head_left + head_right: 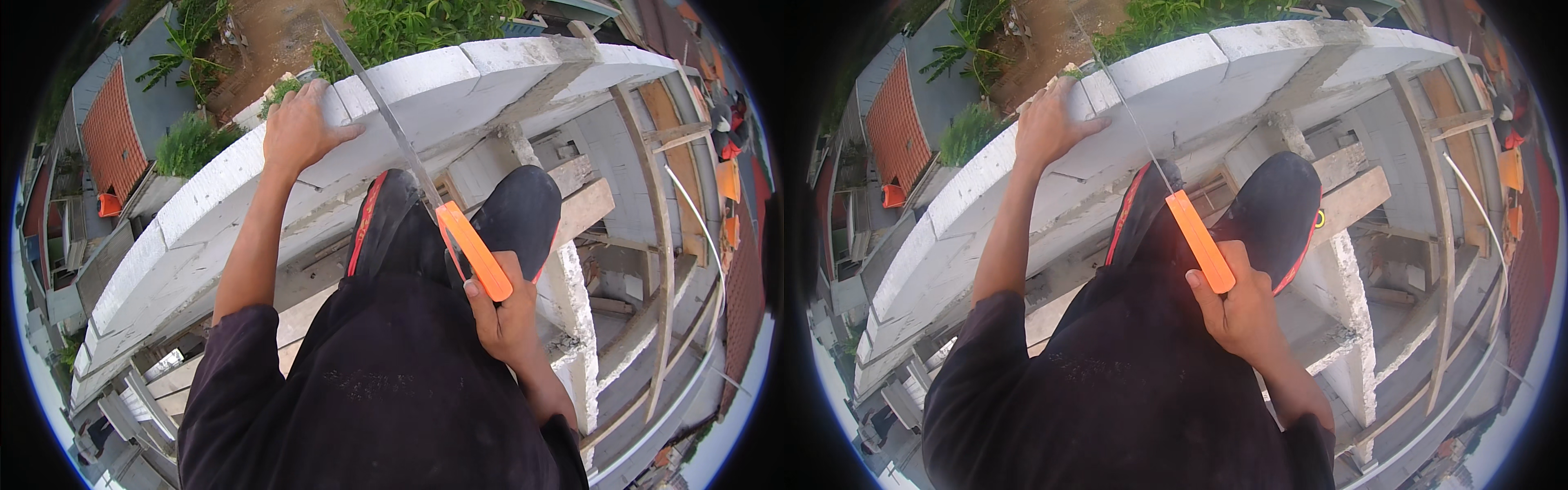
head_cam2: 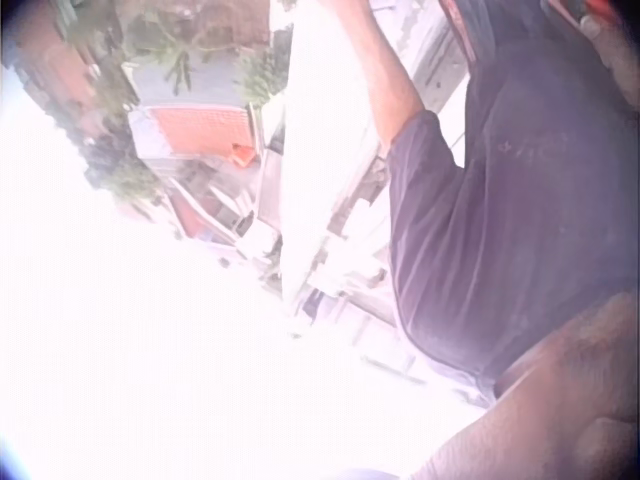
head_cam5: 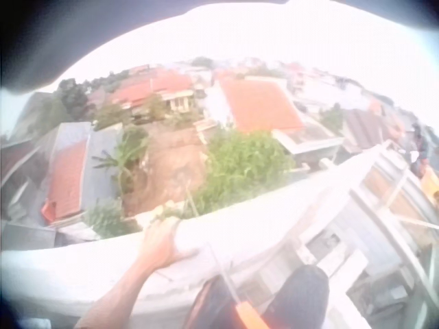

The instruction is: The person uses a hand saw to cut a white wooden beam on a rooftop construction site. They measure the beam with a tape measure and continue sawing through the wood.

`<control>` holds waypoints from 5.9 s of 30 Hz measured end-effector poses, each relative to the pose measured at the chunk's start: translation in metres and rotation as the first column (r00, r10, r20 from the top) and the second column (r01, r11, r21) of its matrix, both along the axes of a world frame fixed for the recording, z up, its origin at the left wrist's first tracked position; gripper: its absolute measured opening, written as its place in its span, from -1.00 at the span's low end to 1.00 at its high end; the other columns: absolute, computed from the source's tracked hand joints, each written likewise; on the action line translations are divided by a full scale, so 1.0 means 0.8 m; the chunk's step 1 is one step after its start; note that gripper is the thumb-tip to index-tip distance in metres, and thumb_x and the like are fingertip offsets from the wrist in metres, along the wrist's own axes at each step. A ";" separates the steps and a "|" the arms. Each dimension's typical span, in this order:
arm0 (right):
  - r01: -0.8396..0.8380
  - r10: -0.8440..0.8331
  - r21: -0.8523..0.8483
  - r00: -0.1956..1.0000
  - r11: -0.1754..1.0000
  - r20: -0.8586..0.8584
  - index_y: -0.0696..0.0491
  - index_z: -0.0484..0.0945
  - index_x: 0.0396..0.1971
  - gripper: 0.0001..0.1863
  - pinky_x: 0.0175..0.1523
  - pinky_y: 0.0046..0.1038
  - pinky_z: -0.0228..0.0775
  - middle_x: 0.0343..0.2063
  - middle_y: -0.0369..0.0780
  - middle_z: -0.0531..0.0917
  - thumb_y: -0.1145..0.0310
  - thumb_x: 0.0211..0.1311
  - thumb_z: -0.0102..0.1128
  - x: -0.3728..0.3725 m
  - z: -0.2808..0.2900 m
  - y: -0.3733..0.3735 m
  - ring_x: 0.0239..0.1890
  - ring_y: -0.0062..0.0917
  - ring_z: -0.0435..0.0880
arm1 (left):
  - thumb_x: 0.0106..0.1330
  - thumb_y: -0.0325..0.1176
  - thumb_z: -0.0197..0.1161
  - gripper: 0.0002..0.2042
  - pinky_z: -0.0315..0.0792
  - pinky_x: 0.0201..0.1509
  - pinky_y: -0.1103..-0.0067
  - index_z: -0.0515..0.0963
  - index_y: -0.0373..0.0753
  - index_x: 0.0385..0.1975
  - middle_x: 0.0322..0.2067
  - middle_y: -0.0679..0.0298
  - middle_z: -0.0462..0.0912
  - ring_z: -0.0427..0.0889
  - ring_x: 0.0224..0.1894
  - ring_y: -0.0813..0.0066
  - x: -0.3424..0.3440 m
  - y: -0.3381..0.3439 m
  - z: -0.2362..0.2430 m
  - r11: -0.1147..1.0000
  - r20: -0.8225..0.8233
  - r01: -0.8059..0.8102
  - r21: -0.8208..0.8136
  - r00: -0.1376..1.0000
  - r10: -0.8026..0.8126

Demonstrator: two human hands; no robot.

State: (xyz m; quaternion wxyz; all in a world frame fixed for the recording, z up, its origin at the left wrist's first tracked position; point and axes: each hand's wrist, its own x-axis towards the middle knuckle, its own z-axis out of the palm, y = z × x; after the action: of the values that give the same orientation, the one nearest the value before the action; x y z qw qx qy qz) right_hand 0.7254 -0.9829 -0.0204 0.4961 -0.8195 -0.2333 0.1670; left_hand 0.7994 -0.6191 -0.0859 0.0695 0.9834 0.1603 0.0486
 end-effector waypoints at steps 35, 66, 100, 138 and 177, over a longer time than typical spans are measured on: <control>-0.012 0.013 -0.028 0.999 1.000 0.038 0.18 0.51 0.02 -0.70 -0.29 -0.28 0.51 -0.36 -0.09 0.65 0.30 0.49 0.27 -0.027 -0.021 -0.040 -0.44 -0.11 0.72 | 0.01 0.28 0.56 -0.10 0.43 0.31 0.18 0.55 -0.29 0.24 0.05 0.03 0.73 0.63 0.20 0.07 -0.001 0.004 0.000 0.999 0.021 0.007 0.049 1.000 -0.008; 0.002 -0.002 -0.004 0.999 1.000 -0.046 0.20 0.50 0.04 -0.67 -0.29 -0.32 0.55 -0.35 -0.07 0.66 0.31 0.47 0.30 0.013 -0.015 0.010 -0.48 -0.15 0.72 | 0.00 0.29 0.56 -0.06 0.42 0.36 0.14 0.53 -0.28 0.29 0.11 -0.01 0.71 0.62 0.24 0.02 0.004 0.004 -0.007 1.000 0.032 0.018 0.018 0.999 -0.018; -0.005 -0.001 -0.044 0.989 0.999 -0.150 0.20 0.39 0.15 -0.61 -0.11 -0.26 0.56 -0.34 -0.01 0.66 0.24 0.57 0.20 0.004 0.039 0.010 -0.31 -0.05 0.75 | -0.02 0.25 0.57 -0.05 0.39 0.38 0.16 0.53 -0.30 0.31 0.17 -0.02 0.69 0.60 0.26 0.04 0.003 0.008 0.000 1.000 0.014 0.004 -0.011 1.000 -0.004; -0.099 0.101 0.033 0.993 0.995 -0.066 0.27 0.40 0.24 -0.60 -0.22 -0.26 0.52 -0.44 -0.14 0.61 0.35 0.57 0.02 0.056 -0.009 0.056 -0.46 -0.27 0.65 | -0.01 0.28 0.54 -0.07 0.36 0.39 0.15 0.48 -0.30 0.26 0.17 0.03 0.64 0.55 0.29 0.07 -0.004 0.005 0.007 0.996 -0.008 -0.002 -0.085 1.000 0.001; -0.074 0.079 0.075 0.994 0.994 -0.069 0.25 0.49 0.12 -0.68 -0.22 -0.29 0.54 -0.47 -0.06 0.62 0.39 0.50 0.14 0.051 -0.010 0.049 -0.47 -0.15 0.69 | 0.01 0.30 0.53 -0.07 0.34 0.43 0.16 0.50 -0.31 0.26 0.23 0.05 0.60 0.50 0.35 0.02 -0.005 0.002 0.027 0.998 -0.102 -0.021 -0.064 0.995 0.014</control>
State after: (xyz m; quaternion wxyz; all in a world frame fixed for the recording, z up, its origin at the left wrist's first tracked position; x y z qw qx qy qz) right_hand 0.7662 -0.9435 -0.0282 0.5265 -0.7851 -0.2525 0.2067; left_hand 0.7951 -0.6171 -0.0645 0.0928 0.9804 0.1736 -0.0063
